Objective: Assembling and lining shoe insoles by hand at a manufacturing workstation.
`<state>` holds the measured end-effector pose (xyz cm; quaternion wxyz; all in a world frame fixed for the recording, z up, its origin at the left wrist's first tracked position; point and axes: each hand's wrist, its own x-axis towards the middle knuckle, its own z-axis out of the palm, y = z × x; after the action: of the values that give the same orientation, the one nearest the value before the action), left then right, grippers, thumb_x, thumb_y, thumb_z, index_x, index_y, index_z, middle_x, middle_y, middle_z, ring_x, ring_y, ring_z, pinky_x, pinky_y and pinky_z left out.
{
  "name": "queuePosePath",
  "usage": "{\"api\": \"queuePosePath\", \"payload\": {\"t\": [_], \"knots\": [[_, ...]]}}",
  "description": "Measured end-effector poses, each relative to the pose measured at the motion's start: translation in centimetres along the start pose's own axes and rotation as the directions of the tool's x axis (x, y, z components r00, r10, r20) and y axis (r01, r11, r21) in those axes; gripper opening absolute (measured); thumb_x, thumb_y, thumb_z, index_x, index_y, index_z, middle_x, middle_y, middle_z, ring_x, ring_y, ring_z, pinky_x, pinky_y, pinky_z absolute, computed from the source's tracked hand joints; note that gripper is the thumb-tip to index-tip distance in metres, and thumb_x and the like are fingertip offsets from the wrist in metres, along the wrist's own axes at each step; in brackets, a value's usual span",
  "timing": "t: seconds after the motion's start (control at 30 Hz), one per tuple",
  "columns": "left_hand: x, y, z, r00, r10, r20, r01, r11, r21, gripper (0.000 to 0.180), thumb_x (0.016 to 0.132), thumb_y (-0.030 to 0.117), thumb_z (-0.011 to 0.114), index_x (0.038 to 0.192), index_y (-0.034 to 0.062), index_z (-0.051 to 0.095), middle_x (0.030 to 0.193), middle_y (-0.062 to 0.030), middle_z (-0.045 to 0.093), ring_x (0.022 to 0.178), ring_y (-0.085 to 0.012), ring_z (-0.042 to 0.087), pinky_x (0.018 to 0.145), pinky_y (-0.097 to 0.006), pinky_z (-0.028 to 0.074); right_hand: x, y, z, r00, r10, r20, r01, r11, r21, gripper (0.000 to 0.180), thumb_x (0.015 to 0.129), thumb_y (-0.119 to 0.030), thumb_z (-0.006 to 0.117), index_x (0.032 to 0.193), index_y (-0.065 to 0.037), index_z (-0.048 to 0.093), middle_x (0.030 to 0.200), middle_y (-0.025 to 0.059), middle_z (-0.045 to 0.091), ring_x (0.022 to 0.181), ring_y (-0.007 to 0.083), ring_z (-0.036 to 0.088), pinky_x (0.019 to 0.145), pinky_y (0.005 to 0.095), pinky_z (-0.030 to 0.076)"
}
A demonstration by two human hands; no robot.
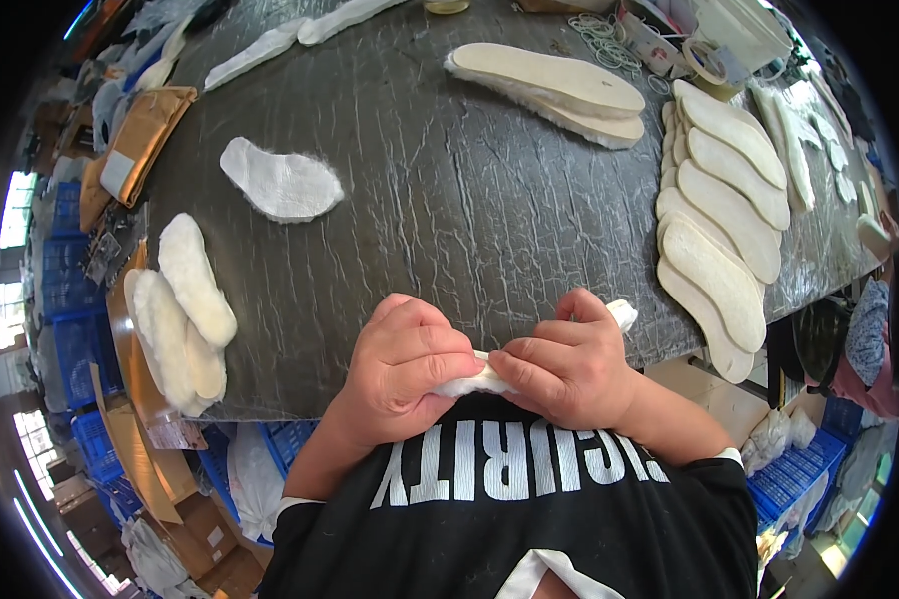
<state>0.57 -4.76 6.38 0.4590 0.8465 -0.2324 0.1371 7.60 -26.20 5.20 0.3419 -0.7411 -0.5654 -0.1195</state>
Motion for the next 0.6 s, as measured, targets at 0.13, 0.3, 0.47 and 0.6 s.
{"api": "queuePosePath", "payload": {"t": [0.13, 0.3, 0.47, 0.6], "knots": [[-0.3, -0.1, 0.3, 0.992, 0.112, -0.057, -0.111, 0.993, 0.036, 0.028, 0.061, 0.007, 0.077, 0.089, 0.0092, 0.071, 0.087, 0.0006, 0.069, 0.081, -0.0214, 0.062, 0.077, -0.039, 0.043, 0.0, -0.1, -0.4, 0.999, -0.039, 0.008, 0.040, 0.999, -0.035, 0.024, 0.070, -0.018, 0.065, 0.092, -0.009, 0.064, 0.081, -0.0020, 0.064, 0.063, 0.0124, 0.057, 0.062, 0.0335, 0.041], [-2.3, -2.0, -0.7, 0.982, 0.158, -0.105, -0.124, 0.954, 0.271, 0.025, 0.063, 0.007, 0.076, 0.087, 0.0095, 0.069, 0.093, -0.0015, 0.069, 0.087, -0.0235, 0.062, 0.085, -0.044, 0.044, -0.1, 0.5, -1.3, 0.972, 0.187, 0.142, -0.135, 0.940, -0.315, 0.033, 0.071, -0.018, 0.066, 0.104, -0.012, 0.065, 0.108, 0.0033, 0.067, 0.083, 0.0175, 0.062, 0.072, 0.0349, 0.043], [-4.8, -4.9, -0.7, 0.969, -0.236, 0.079, 0.190, 0.906, 0.378, 0.040, 0.064, 0.020, 0.081, 0.099, 0.0066, 0.065, 0.115, -0.0099, 0.063, 0.109, -0.0339, 0.055, 0.093, -0.047, 0.043, -3.0, 2.3, 0.7, 0.903, 0.301, 0.307, -0.187, 0.918, -0.350, 0.027, 0.070, -0.023, 0.069, 0.095, -0.012, 0.065, 0.114, 0.0051, 0.061, 0.094, 0.0195, 0.057, 0.077, 0.0351, 0.044], [-5.6, -4.9, 0.0, 0.959, -0.282, -0.036, 0.277, 0.898, 0.342, 0.060, 0.071, 0.041, 0.079, 0.117, 0.0074, 0.061, 0.135, -0.0130, 0.054, 0.128, -0.0338, 0.047, 0.108, -0.050, 0.032, -1.9, 1.8, 0.2, 0.894, 0.345, 0.285, -0.262, 0.920, -0.291, 0.061, 0.060, -0.042, 0.083, 0.112, -0.016, 0.066, 0.133, 0.0085, 0.054, 0.114, 0.0254, 0.053, 0.087, 0.0412, 0.042]]}}
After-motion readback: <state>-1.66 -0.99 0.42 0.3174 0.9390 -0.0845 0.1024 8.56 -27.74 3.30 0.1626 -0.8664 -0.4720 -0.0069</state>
